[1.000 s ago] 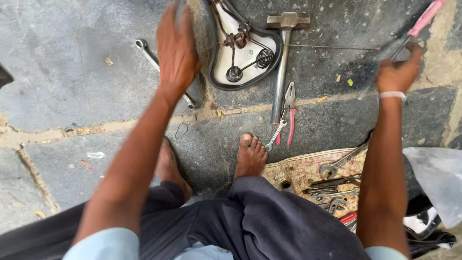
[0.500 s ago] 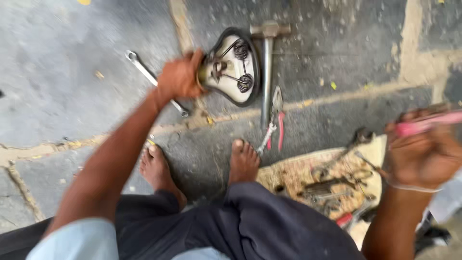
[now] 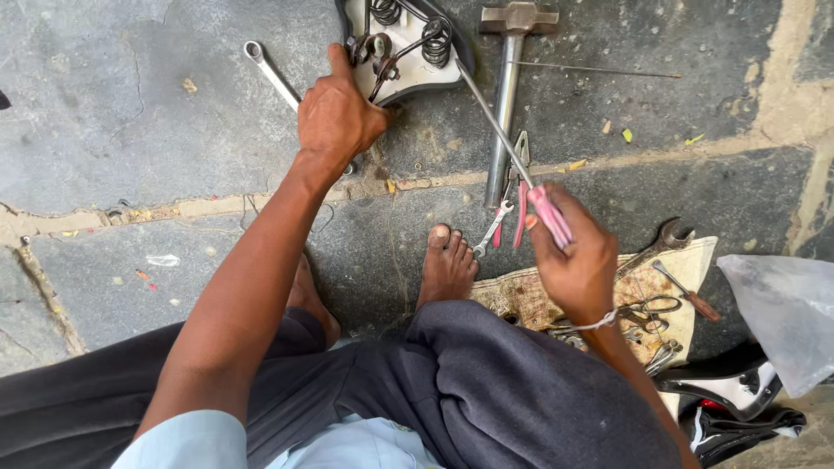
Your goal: The person disassembles and reassembles a bicycle seat using various tools, removing springs and the seat cover before reattaching the internal metal frame to the seat base with a screwdriver and pliers.
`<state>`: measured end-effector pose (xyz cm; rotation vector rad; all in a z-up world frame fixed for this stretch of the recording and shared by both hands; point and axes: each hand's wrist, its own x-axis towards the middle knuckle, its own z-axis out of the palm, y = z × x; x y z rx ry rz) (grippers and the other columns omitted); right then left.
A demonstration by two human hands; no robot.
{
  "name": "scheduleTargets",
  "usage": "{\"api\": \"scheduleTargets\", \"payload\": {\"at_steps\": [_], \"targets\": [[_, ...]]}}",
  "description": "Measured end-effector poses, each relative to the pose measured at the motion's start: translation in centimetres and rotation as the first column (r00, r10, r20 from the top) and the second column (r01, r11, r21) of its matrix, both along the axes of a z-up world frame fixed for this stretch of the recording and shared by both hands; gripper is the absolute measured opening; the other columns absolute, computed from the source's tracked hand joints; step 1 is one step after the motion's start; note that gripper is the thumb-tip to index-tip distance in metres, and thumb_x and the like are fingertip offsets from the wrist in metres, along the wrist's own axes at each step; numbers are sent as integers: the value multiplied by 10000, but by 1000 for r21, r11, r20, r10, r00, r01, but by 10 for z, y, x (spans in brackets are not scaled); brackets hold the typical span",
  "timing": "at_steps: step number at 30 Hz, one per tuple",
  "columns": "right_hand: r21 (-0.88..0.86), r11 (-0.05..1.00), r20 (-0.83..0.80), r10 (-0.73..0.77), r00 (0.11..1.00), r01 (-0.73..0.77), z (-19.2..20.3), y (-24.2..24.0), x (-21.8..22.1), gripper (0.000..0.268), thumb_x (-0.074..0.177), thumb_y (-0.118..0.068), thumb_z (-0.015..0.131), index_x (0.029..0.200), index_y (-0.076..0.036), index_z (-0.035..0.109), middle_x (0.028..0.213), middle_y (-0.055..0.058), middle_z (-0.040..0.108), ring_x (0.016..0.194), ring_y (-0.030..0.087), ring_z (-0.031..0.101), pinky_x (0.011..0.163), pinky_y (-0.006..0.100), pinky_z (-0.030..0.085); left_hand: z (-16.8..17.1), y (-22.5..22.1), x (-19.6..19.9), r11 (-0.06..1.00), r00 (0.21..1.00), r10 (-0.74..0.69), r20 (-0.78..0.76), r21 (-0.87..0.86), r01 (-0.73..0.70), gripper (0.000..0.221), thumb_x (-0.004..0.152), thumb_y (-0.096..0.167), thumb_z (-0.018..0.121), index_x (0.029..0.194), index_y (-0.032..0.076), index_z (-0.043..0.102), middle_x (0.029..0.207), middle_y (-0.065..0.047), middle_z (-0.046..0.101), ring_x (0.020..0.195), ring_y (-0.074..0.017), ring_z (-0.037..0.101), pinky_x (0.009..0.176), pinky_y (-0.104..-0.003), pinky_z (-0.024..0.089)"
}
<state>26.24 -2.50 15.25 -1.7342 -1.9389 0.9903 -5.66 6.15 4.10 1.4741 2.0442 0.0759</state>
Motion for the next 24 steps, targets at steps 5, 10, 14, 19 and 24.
{"api": "scheduleTargets", "payload": {"at_steps": [5, 10, 14, 19, 24], "targets": [[58, 981, 228, 169, 959, -186, 32, 42, 11, 334, 969, -76, 640, 1290, -61, 732, 797, 81, 726, 515, 100, 587, 451, 283, 485, 7, 8, 2, 994, 998, -49, -28, -102, 46, 585, 810, 52, 614, 1337, -32, 376, 726, -149, 637, 572, -273, 643, 489, -437, 550], [-55, 951, 330, 305, 893, -305, 49, 82, 12, 323, 953, -129, 667, 1262, -131, 759, 767, 120, 736, 542, 216, 648, 512, 379, 512, 13, 13, 3, 995, 999, -36, -21, -89, 34, 588, 801, 134, 683, 1279, -23, 378, 729, -162, 648, 592, -293, 653, 564, -446, 557], [14, 924, 307, 360, 881, -383, 53, 96, 7, 331, 900, -123, 687, 1219, -101, 772, 881, 162, 758, 657, 291, 707, 638, 422, 548, 10, 11, 7, 994, 996, -56, -62, -102, 50, 633, 793, 144, 697, 1308, -20, 368, 778, -190, 664, 634, -333, 683, 614, -457, 588], [-6, 916, 333, 379, 863, -400, 51, 102, 5, 327, 910, -129, 680, 1221, -107, 778, 895, 169, 761, 670, 287, 714, 655, 419, 555, 3, 9, 10, 996, 989, -90, -121, -30, 87, 650, 782, 128, 702, 1310, -44, 364, 774, -202, 678, 648, -350, 700, 636, -465, 594], [68, 897, 275, 404, 873, -437, 37, 99, 11, 316, 929, -118, 682, 1234, -104, 762, 1022, 162, 773, 664, 246, 712, 585, 383, 546, 3, 13, 6, 995, 993, -69, -100, -83, 61, 633, 812, 142, 684, 1316, -46, 350, 770, -196, 673, 617, -340, 697, 574, -450, 599]]}}
